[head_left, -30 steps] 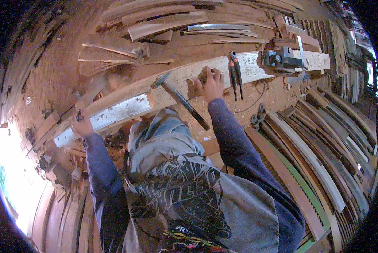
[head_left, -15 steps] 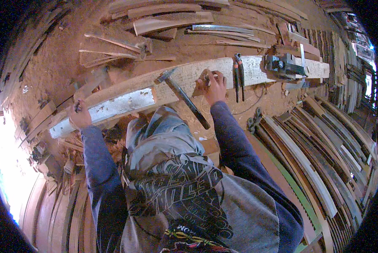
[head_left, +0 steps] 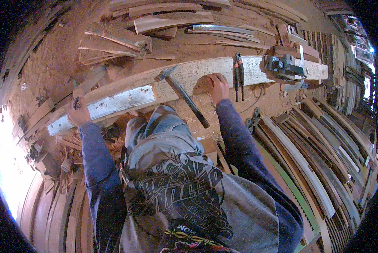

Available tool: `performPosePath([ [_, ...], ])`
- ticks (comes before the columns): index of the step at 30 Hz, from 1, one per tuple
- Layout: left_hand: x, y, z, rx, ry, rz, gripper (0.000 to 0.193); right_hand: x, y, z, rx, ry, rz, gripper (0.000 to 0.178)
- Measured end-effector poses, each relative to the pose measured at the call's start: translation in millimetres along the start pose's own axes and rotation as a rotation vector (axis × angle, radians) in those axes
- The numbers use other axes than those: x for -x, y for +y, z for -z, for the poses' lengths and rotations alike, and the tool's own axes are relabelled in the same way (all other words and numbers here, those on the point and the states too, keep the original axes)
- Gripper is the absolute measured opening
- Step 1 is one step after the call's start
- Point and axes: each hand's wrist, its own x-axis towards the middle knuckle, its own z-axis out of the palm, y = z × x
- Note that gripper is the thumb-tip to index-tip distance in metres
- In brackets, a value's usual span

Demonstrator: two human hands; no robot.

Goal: The person hammers small wooden blocks into slots on a white slatted board, then uses a power sander to smooth the board's surface. The person handles the board, blocks, hammer, and sander throughout the sequence.

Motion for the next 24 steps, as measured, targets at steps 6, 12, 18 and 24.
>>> performPosePath([
  [6, -2.3, 1.6, -0.4, -0.063, -0.026, 0.052, 0.037, -14.6, 11.3, 1.7, -0.045, -0.177, 0.013, 0.023],
  [12, -1.7, -1.6, -3.7, -0.022, 0.034, -0.001, 0.036, -30.8, 16.4, 13.2, -0.113, -0.377, -0.025, 0.023],
  [18, -2.1, -0.3, -1.8, 0.061, 0.015, -0.017, 0.031, -35.0, 8.6, 17.8, -0.130, -0.330, 0.011, 0.017],
  [24, -3.7, 2.8, 3.4, -0.008, -0.104, 0.086, 0.032, -31.2, 18.2, 15.2, -0.262, -0.286, -0.300, 0.024],
])
